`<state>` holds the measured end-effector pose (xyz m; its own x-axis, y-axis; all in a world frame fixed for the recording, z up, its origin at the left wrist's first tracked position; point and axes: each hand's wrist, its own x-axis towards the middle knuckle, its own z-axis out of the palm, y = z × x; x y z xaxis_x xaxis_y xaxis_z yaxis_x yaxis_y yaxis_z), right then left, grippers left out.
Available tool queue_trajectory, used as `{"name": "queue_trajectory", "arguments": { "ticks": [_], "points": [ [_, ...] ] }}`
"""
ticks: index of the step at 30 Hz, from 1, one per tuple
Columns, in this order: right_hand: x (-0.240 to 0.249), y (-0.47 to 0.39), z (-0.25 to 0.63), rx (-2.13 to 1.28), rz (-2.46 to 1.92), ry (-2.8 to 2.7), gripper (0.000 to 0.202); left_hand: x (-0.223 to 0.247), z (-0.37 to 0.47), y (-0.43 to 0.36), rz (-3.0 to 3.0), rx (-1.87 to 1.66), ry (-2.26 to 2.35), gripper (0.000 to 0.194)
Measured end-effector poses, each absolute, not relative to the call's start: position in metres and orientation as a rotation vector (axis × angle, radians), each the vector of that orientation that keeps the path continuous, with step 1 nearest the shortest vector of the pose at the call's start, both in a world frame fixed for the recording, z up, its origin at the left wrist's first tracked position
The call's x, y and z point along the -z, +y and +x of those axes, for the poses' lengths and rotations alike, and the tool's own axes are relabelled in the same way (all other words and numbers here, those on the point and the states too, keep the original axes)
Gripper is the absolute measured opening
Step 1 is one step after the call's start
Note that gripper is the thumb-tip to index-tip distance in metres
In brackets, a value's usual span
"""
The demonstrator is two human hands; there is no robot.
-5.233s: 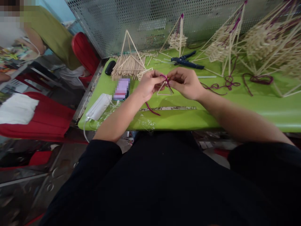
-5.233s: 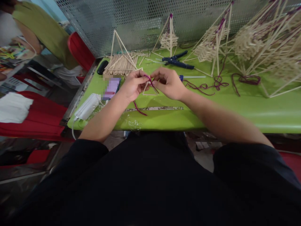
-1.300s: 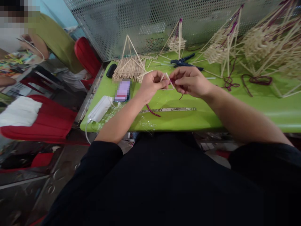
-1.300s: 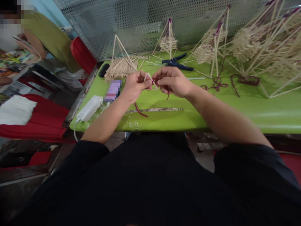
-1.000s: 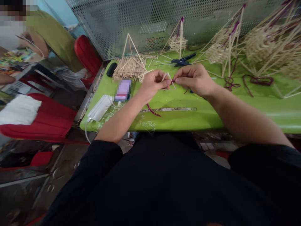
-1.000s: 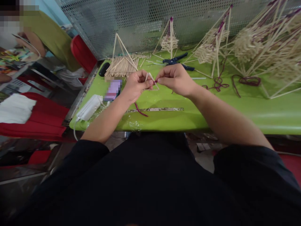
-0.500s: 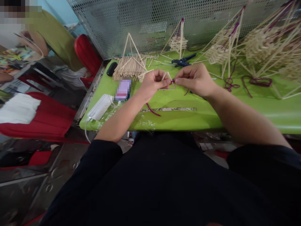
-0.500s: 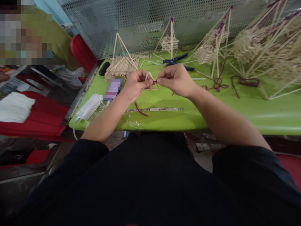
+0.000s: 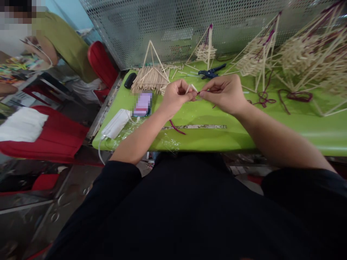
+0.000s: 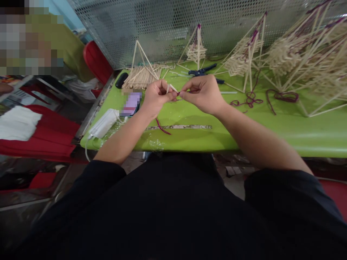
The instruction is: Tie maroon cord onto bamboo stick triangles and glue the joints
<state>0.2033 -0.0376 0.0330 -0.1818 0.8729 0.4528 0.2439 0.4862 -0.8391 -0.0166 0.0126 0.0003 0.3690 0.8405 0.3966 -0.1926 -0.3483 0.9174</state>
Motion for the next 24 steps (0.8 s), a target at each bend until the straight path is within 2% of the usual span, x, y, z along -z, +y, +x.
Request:
{"name": "queue_trajectory", "arguments": {
  "ticks": [14,16,21,24],
  "points": [
    [-0.018,-0.048,0.2,-0.219,-1.015,-1.758,0.021,-0.011,-0.015,-0.004,1.676,-1.393,0.729,0.068],
    [-0.015,-0.049,0.2,-0.134,-1.014,-1.783,0.021,-0.01,-0.015,-0.007,1.715,-1.425,0.708,0.063],
    [-0.008,-0.048,0.202,-0.064,-0.979,-1.838,0.014,-0.001,-0.019,-0.013,1.925,-1.625,0.535,0.036],
    [-0.007,-0.048,0.203,-0.056,-0.932,-1.823,0.014,0.006,-0.022,-0.012,2.036,-1.623,0.563,0.042]
  ]
}}
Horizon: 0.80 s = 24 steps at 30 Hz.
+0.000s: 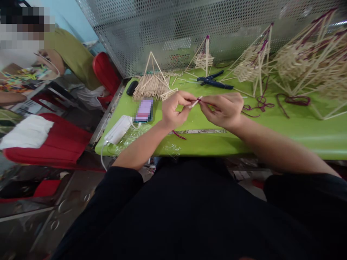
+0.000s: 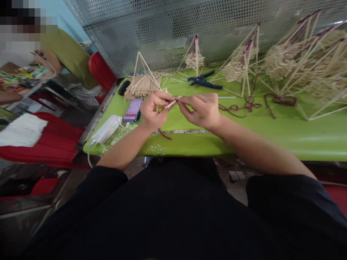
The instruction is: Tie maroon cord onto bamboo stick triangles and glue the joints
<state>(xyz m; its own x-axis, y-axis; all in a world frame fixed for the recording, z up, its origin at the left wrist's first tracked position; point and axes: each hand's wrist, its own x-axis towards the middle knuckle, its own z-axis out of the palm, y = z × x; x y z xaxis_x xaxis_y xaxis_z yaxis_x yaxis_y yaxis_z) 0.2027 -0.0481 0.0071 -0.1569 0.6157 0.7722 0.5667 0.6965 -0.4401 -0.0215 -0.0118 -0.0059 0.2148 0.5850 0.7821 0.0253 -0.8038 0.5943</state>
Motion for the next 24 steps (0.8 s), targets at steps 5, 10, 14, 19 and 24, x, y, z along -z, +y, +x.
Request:
{"name": "queue_trajectory", "arguments": {
  "ticks": [5,10,14,19,24],
  "points": [
    [-0.0092,-0.0542,0.2011,0.105,-0.919,-1.901,0.012,0.0124,-0.0261,-0.0083,2.171,-1.624,0.588,0.053],
    [-0.0087,-0.0557,0.2015,0.158,-0.944,-1.938,0.016,0.0156,-0.0285,-0.0071,2.213,-1.566,0.686,0.057],
    [-0.0063,-0.0524,0.2034,0.179,-0.911,-1.94,0.015,0.0171,-0.0285,-0.0058,2.206,-1.55,0.681,0.058],
    [-0.0044,-0.0491,0.2029,0.261,-0.848,-1.93,0.012,0.0145,-0.0266,-0.0092,2.135,-1.559,0.654,0.059],
    [-0.0019,-0.0501,0.2037,0.275,-0.883,-1.955,0.009,0.0124,-0.0243,-0.0136,2.184,-1.606,0.675,0.056]
  ]
}}
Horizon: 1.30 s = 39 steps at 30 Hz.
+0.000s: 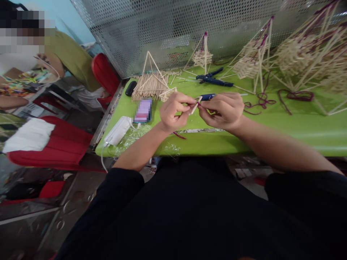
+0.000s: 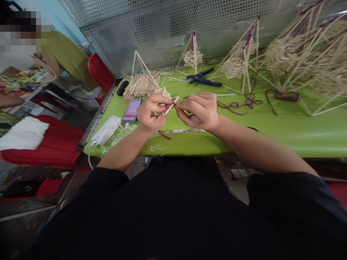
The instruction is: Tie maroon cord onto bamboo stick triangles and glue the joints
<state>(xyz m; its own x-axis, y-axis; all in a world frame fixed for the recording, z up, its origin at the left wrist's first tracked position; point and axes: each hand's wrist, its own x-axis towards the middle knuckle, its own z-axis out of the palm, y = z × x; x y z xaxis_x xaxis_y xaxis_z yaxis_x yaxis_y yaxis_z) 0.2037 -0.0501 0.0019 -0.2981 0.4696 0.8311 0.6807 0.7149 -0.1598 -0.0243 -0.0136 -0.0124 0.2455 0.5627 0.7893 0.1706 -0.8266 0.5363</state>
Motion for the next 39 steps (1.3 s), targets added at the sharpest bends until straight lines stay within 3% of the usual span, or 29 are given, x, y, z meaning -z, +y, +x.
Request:
{"name": "queue_trajectory", "arguments": {
  "ticks": [6,10,39],
  "points": [
    [-0.003,-0.047,0.199,0.503,-0.583,-1.868,0.002,0.008,-0.015,-0.006,2.296,-2.005,0.218,0.021],
    [-0.008,-0.044,0.19,0.567,-0.338,-1.723,0.01,0.007,-0.01,0.004,2.255,-2.151,-0.131,0.021],
    [-0.007,-0.059,0.175,0.43,-0.464,-1.693,0.007,0.003,-0.001,-0.013,1.738,-1.893,0.093,0.032]
  ]
}}
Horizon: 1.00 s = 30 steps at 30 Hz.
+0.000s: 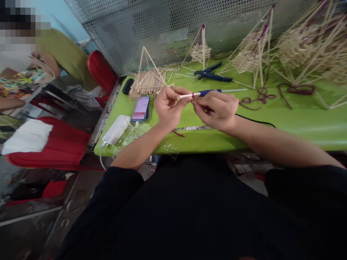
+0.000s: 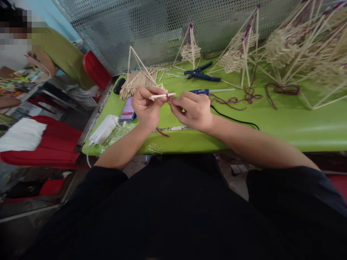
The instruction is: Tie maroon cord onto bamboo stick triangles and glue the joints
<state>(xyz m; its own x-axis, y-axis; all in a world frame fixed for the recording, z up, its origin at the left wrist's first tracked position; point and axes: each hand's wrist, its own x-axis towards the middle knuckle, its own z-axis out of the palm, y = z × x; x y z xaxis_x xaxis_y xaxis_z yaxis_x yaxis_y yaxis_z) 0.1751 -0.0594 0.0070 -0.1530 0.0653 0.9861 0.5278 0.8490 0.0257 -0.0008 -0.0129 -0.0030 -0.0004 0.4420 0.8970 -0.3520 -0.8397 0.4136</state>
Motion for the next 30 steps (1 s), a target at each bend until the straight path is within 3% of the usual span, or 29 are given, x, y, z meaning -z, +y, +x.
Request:
{"name": "queue_trajectory", "arguments": {
  "ticks": [16,30],
  "points": [
    [0.0,-0.059,0.172,0.496,-0.531,-1.711,0.01,0.009,0.002,-0.007,1.709,-1.937,0.117,0.036],
    [0.002,-0.06,0.173,0.569,-0.57,-1.786,0.013,0.022,0.001,0.0,1.621,-1.814,0.331,0.056]
  ]
}}
